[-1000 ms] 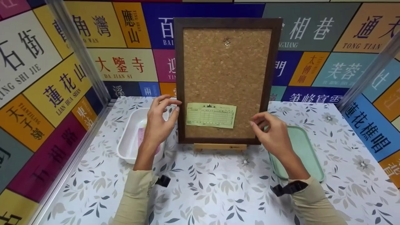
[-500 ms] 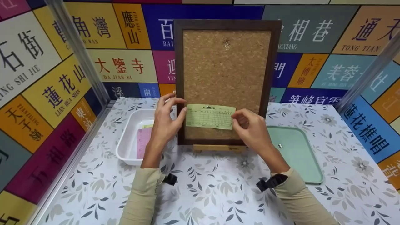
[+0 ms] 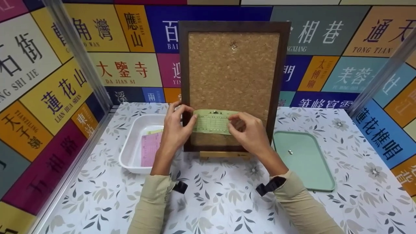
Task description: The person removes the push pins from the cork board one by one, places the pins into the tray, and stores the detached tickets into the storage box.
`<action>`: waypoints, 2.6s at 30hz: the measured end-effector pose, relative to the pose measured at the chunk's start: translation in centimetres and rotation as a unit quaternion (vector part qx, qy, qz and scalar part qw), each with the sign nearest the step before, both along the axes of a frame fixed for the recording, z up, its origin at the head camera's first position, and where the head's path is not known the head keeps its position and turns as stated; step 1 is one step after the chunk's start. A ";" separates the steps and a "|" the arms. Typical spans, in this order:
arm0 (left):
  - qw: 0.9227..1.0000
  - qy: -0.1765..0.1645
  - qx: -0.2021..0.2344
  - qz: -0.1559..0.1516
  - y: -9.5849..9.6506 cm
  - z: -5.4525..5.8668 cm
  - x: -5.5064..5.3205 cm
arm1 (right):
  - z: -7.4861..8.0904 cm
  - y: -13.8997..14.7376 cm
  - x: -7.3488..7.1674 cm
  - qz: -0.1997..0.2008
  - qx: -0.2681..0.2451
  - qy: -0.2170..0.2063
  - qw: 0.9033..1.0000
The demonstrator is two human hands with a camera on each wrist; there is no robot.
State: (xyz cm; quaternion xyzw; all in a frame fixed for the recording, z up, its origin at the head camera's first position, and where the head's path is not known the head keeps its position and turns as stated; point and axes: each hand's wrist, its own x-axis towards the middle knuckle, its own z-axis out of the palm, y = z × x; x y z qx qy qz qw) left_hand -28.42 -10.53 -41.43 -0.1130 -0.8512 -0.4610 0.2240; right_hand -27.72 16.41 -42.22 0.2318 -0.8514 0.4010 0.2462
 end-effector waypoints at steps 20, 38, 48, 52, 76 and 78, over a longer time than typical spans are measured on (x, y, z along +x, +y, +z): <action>1.000 0.025 -0.005 0.002 0.0 -0.1 -0.2 | -0.1 -3.7 -1.2 0.007 -0.043 0.034 0.998; 1.000 0.014 -0.006 -0.005 -0.2 -0.1 -0.1 | 0.3 -4.9 -1.6 -0.021 -0.066 0.024 0.997; 1.000 0.023 -0.005 -0.003 0.0 -0.2 -0.2 | 0.2 -5.2 -1.7 -0.040 -0.038 0.051 0.997; 1.000 0.022 -0.005 -0.001 0.0 -0.1 -0.3 | 0.2 -5.0 -1.5 -0.038 -0.018 0.050 0.998; 0.999 0.042 -0.010 0.008 0.2 -0.4 -0.5 | -0.7 1.4 1.1 -0.033 -0.071 -0.002 0.997; 0.999 0.045 -0.009 0.006 0.2 -0.4 -0.5 | -0.8 2.0 1.6 -0.034 -0.074 0.003 0.997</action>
